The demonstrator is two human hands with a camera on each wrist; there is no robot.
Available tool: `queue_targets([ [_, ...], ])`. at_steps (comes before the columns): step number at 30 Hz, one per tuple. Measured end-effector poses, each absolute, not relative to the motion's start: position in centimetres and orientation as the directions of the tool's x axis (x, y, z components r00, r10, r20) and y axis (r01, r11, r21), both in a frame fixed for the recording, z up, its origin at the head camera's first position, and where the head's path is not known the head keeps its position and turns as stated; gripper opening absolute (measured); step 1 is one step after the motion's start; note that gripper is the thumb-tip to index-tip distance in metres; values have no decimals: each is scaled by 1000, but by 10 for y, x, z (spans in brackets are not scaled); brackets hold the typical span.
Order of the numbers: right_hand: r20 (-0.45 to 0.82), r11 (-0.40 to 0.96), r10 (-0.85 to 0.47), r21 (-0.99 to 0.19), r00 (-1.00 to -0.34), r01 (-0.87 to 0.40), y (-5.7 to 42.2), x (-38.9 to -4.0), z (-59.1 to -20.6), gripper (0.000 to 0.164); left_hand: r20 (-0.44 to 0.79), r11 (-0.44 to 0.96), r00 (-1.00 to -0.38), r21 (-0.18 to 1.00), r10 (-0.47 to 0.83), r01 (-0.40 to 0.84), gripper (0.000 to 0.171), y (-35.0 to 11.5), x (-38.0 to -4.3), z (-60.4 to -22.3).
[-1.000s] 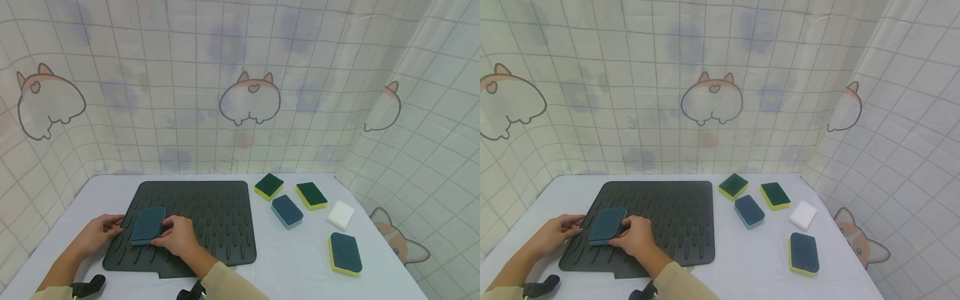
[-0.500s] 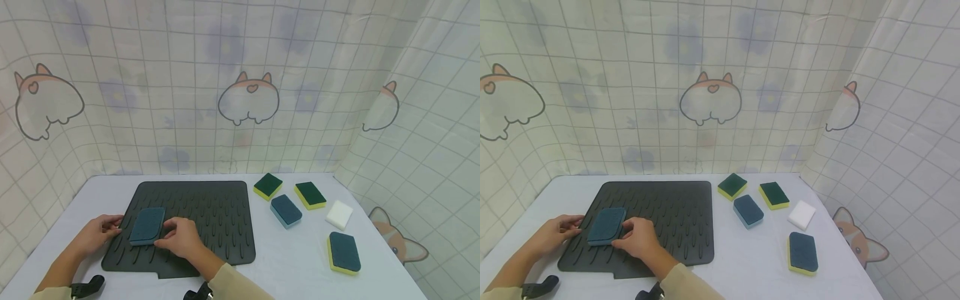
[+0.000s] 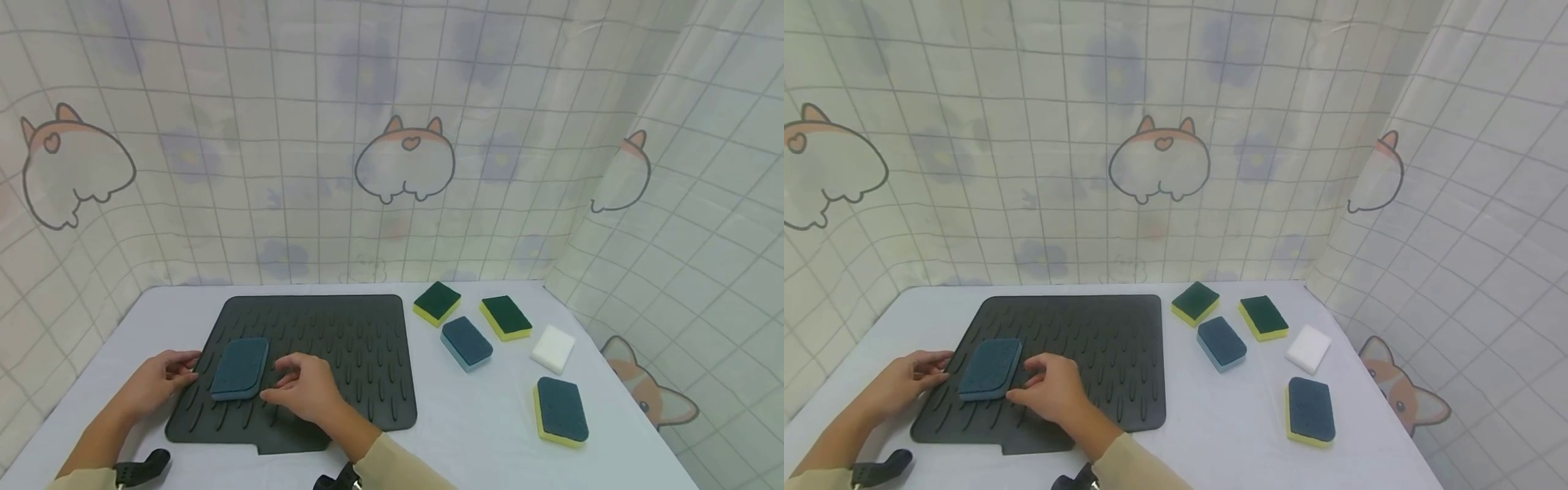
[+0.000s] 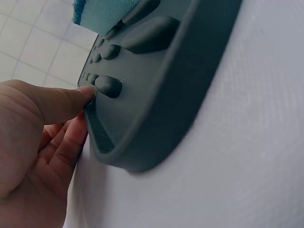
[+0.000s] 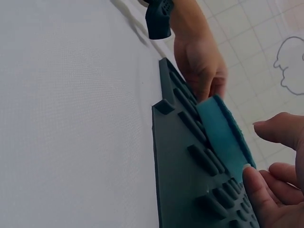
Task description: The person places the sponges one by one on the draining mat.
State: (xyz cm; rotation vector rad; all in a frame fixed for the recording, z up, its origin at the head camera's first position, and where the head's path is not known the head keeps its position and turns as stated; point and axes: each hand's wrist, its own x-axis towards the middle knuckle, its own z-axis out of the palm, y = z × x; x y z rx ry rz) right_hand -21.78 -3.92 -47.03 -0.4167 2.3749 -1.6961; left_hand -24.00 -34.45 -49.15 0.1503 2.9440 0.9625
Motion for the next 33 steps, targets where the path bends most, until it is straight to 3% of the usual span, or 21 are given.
queue_targets([
  [33,161,165,-340,-960,-926,-228,25,-209,-463,34,9,793,-994,603,106,90,49,-347,-241,-495],
])
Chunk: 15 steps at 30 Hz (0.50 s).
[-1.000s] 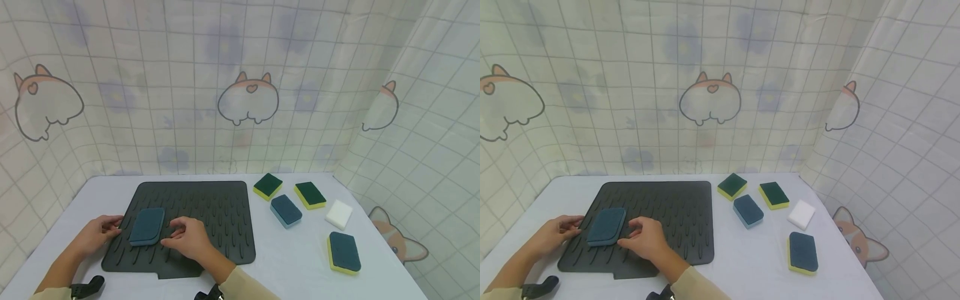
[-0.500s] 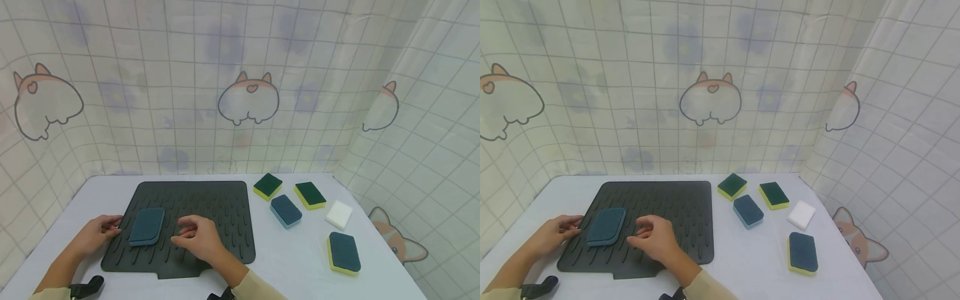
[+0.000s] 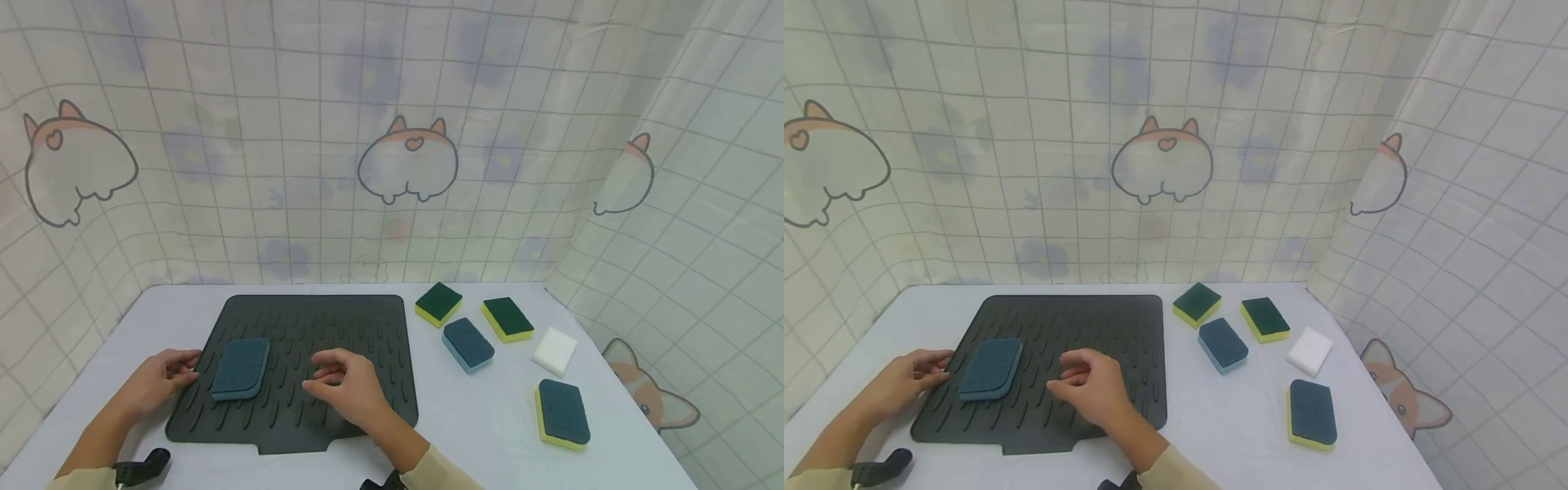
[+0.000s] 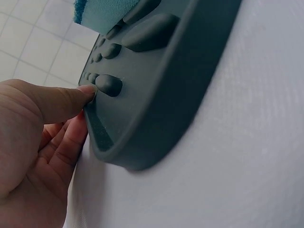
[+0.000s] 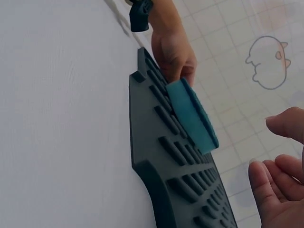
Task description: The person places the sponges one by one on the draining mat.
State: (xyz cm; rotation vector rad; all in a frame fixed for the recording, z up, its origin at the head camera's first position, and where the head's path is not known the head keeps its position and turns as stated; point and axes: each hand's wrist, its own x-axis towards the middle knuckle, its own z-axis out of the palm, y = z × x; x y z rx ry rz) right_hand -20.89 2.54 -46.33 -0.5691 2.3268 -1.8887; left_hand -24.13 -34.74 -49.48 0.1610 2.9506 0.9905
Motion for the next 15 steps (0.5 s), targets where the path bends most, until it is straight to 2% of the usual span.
queue_targets([
  [15,150,179,-314,-960,-938,-213,48,-211,-468,34,2,801,-996,595,88,72,50,-348,-242,-495],
])
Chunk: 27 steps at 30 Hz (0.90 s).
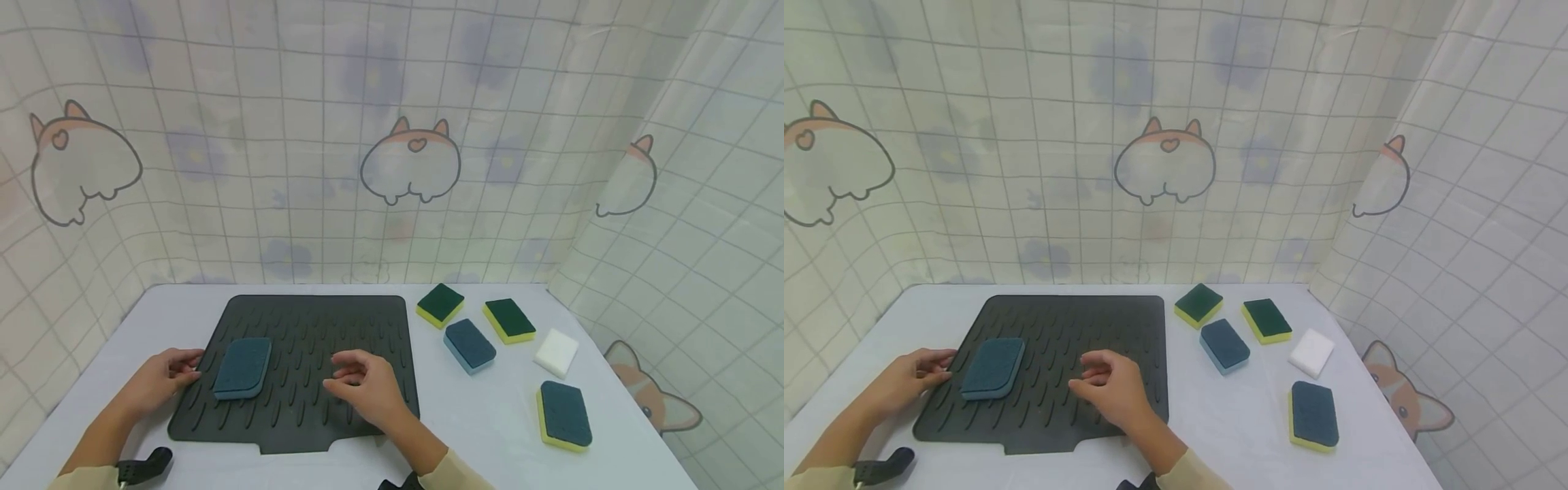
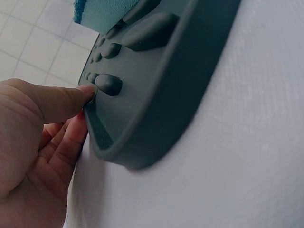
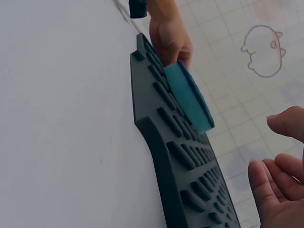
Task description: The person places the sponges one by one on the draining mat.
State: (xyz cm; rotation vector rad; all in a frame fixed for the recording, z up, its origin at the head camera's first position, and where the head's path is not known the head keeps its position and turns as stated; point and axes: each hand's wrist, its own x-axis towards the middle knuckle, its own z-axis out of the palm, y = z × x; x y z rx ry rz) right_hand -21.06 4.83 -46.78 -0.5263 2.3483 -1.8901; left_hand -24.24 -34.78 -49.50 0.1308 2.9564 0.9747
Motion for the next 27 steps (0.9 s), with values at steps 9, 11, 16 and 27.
queue_targets([
  [9,150,198,-291,-957,-945,-213,63,-212,-473,35,16,795,-995,600,102,91,47,-345,-240,-493],
  [11,145,203,-283,-957,-948,-207,66,-212,-474,35,16,796,-995,598,101,90,47,-345,-240,-493],
  [16,124,206,-264,-962,-957,-181,74,-212,-474,37,13,798,-995,596,100,88,48,-344,-240,-491],
  [27,89,225,-241,-963,-966,-145,89,-209,-473,36,14,800,-996,594,92,83,48,-345,-240,-493],
])
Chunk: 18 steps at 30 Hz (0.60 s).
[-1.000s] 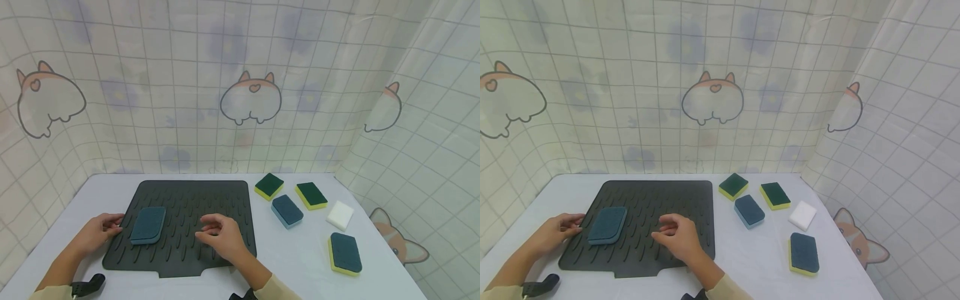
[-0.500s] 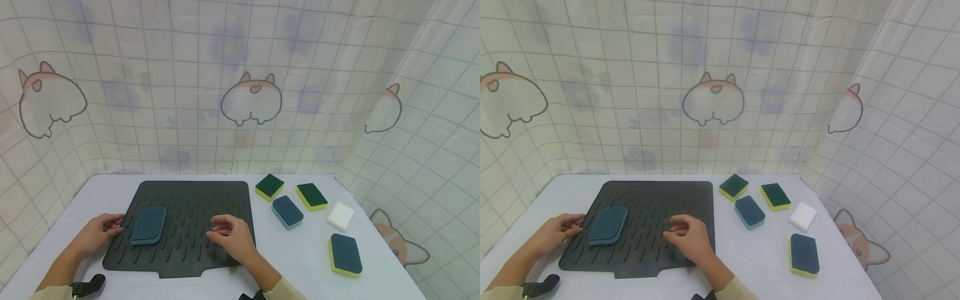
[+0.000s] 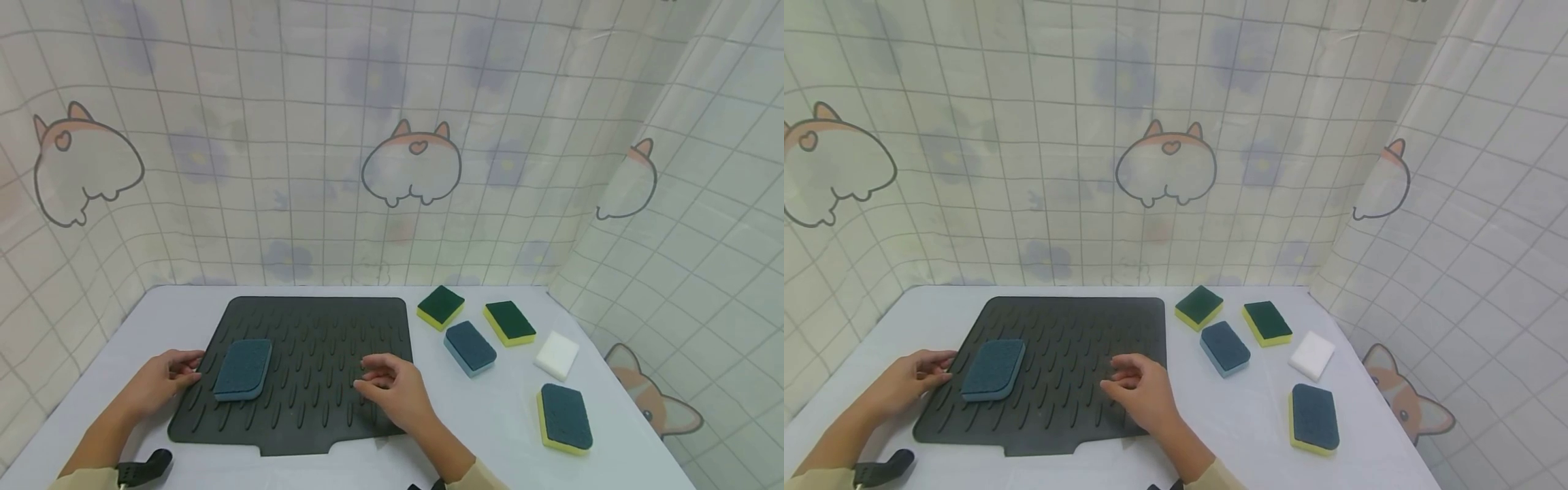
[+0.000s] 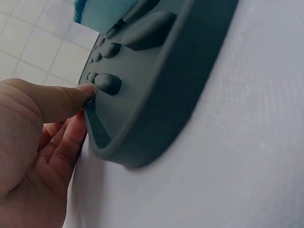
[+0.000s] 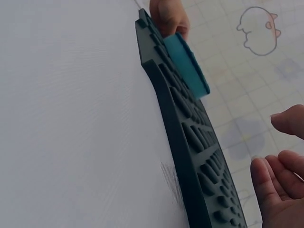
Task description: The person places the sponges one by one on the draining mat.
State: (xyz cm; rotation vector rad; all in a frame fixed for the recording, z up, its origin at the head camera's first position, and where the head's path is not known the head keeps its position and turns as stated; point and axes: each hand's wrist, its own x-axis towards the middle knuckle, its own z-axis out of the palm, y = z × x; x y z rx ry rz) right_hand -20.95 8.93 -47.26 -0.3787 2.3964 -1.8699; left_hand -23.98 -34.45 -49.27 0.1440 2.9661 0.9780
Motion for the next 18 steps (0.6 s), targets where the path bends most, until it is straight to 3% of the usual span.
queue_targets([
  [9,61,274,-224,-954,-973,-122,98,-189,-440,34,21,790,-994,606,104,95,47,-346,-239,-494],
  [18,49,271,-195,-957,-980,-102,120,-203,-471,41,29,798,-994,593,105,102,47,-346,-240,-493],
])
